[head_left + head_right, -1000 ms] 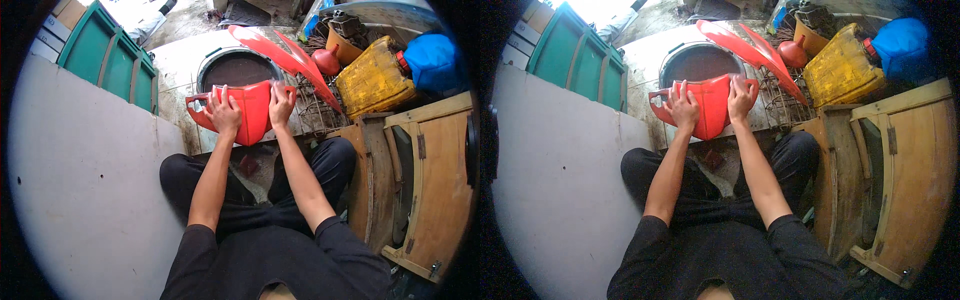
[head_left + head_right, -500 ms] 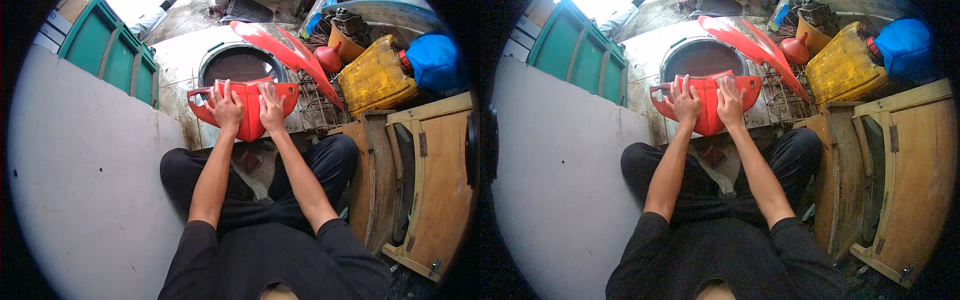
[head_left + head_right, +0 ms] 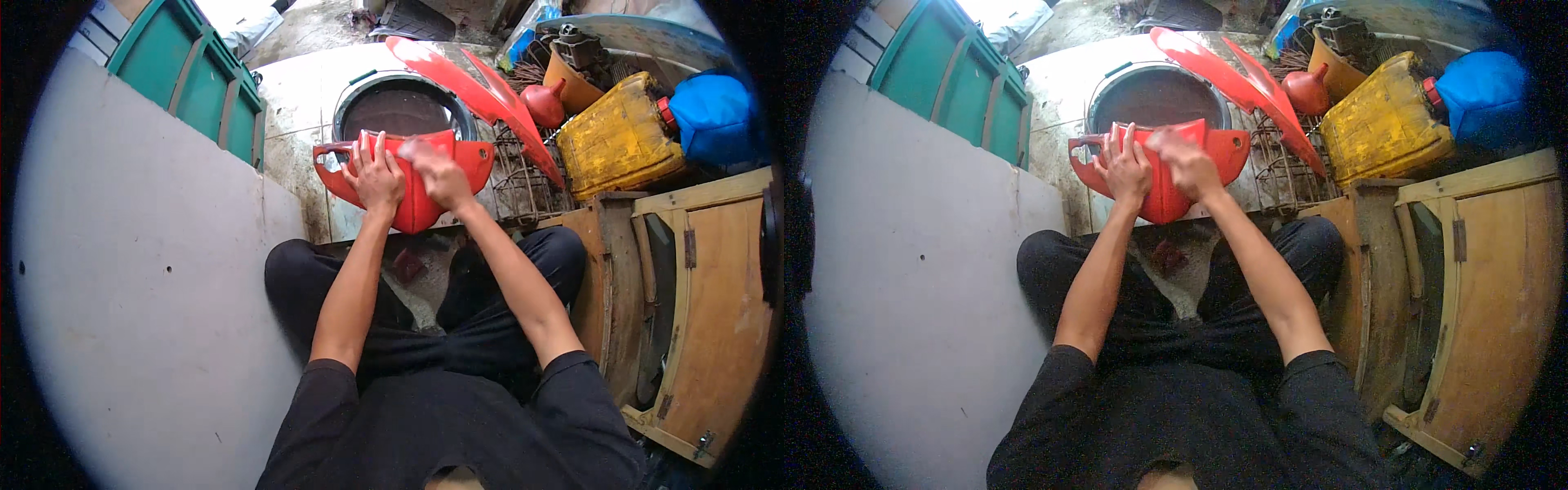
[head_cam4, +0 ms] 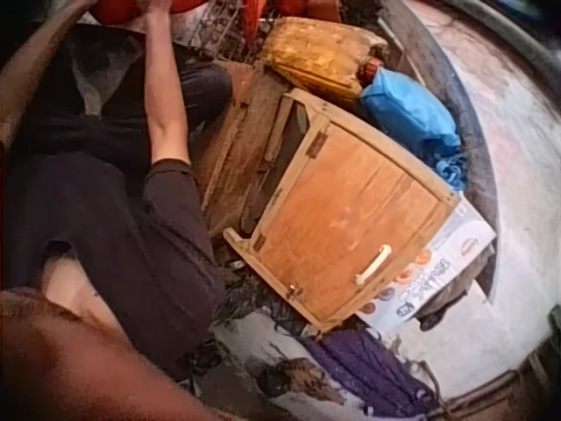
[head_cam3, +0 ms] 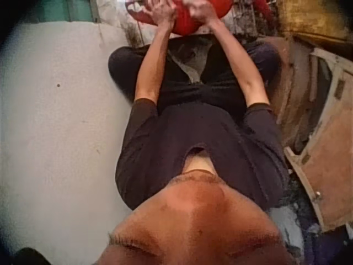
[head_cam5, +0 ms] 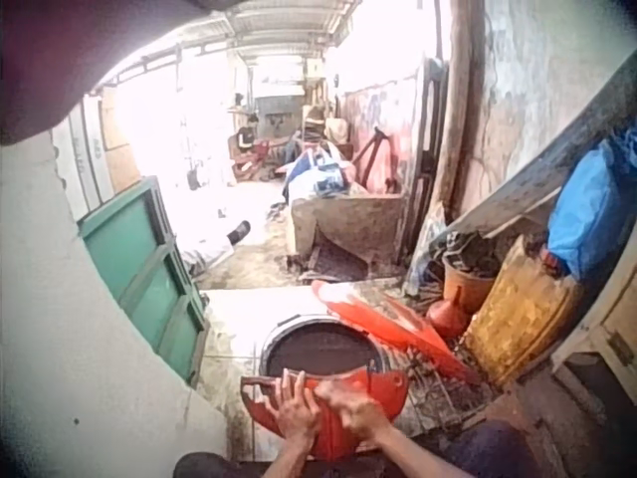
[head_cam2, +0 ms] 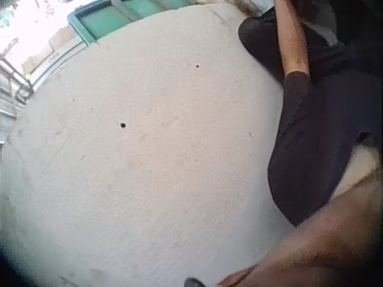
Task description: The person rubs a red motorcycle fairing part with their hands while it is partially submerged in a bucket of water, moving their fingers and palms across the surface of the plastic.
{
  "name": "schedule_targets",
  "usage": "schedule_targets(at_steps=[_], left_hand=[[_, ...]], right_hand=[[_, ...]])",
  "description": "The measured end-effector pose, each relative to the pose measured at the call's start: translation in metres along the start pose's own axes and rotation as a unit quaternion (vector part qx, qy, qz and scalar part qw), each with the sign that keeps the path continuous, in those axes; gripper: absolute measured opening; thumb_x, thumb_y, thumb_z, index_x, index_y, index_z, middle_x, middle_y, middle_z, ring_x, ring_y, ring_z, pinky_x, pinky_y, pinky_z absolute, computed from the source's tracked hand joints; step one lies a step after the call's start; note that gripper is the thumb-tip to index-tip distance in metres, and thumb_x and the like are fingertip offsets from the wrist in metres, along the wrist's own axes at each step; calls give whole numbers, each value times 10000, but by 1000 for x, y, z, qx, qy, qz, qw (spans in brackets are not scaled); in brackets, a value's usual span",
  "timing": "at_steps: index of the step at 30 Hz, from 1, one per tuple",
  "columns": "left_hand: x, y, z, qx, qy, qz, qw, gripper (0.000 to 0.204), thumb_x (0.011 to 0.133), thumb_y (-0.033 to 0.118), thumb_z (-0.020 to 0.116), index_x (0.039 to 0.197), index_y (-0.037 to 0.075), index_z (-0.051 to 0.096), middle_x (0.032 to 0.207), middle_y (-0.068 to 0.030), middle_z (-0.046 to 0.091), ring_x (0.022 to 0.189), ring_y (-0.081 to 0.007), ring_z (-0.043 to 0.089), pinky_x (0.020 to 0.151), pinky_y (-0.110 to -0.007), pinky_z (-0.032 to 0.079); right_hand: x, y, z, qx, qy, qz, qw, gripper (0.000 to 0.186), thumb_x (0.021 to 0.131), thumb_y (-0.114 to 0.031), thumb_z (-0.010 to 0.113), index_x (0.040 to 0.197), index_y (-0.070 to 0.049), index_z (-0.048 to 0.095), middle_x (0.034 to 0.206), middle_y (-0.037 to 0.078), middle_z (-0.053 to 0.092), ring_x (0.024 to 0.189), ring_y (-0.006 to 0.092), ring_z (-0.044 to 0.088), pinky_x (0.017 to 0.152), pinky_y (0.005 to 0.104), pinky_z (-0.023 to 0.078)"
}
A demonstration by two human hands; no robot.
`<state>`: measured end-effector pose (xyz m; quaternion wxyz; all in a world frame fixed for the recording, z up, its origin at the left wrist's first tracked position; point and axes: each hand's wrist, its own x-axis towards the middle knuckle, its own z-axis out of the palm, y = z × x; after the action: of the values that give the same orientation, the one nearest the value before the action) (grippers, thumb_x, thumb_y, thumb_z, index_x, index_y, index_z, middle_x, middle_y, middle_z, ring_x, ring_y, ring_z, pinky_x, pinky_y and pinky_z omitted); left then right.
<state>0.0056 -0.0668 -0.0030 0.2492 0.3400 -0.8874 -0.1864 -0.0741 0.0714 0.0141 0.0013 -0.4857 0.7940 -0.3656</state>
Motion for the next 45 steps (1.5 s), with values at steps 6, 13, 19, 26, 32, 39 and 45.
schedule_targets(at_steps=[6, 13, 19, 26, 32, 39, 45], left_hand=[[-4, 4, 6, -1, 9, 6, 1000, 440, 989, 316, 442, 1411, 238, 541, 1554, -55, 400, 1456, -263, 326, 1138, -649, 190], [-2, 10, 11, 3, 19, 18, 1000, 435, 983, 307, 456, 1405, 255, 544, 1540, -62, 414, 1444, -262, 349, 1129, -656, 208], [-3, 14, 9, -10, 30, 15, 999, 431, 982, 279, 452, 1396, 214, 549, 1533, -66, 424, 1439, -257, 360, 1134, -644, 207], [-2, 21, 7, -13, 30, 18, 999, 432, 983, 279, 447, 1396, 205, 551, 1526, -76, 433, 1440, -268, 357, 1134, -644, 206], [-2, 19, 7, -12, 27, 15, 999, 439, 977, 290, 454, 1397, 203, 553, 1527, -75, 431, 1444, -266, 350, 1132, -644, 208], [-3, 13, 7, -15, 21, 13, 1000, 440, 977, 285, 456, 1400, 208, 549, 1526, -76, 429, 1446, -267, 344, 1141, -641, 200], [-2, 14, 6, -12, 24, 14, 1000, 434, 979, 275, 460, 1397, 204, 549, 1528, -78, 427, 1446, -273, 346, 1140, -644, 197]], right_hand=[[3, 3, 8, -9, 36, 8, 999, 341, 998, -185, 466, 1264, -75, 649, 1357, 141, 596, 1319, 312, 501, 1137, 479, 335], [33, -26, 11, -18, 104, 7, 994, 260, 975, -171, 512, 1156, -56, 658, 1188, 170, 647, 1202, 354, 570, 1075, 458, 396], [29, 15, 5, -58, 118, 162, 978, 377, 1029, -241, 426, 1335, -96, 592, 1432, 92, 544, 1367, 287, 464, 1165, 561, 256], [-6, 15, -2, -4, 155, 207, 966, 443, 1039, -271, 419, 1437, -100, 511, 1510, 148, 451, 1443, 319, 362, 1196, 577, 160], [-26, -13, 19, -42, 172, 181, 967, 417, 1014, -203, 466, 1409, -96, 547, 1511, 148, 454, 1447, 302, 361, 1208, 550, 145], [-37, -21, 14, -7, 185, 221, 957, 400, 1023, -207, 463, 1386, -83, 572, 1497, 143, 476, 1439, 305, 377, 1209, 530, 155], [-65, -6, 6, -39, 184, 232, 954, 417, 1025, -206, 474, 1409, -60, 547, 1477, 162, 495, 1457, 307, 345, 1213, 511, 150]])
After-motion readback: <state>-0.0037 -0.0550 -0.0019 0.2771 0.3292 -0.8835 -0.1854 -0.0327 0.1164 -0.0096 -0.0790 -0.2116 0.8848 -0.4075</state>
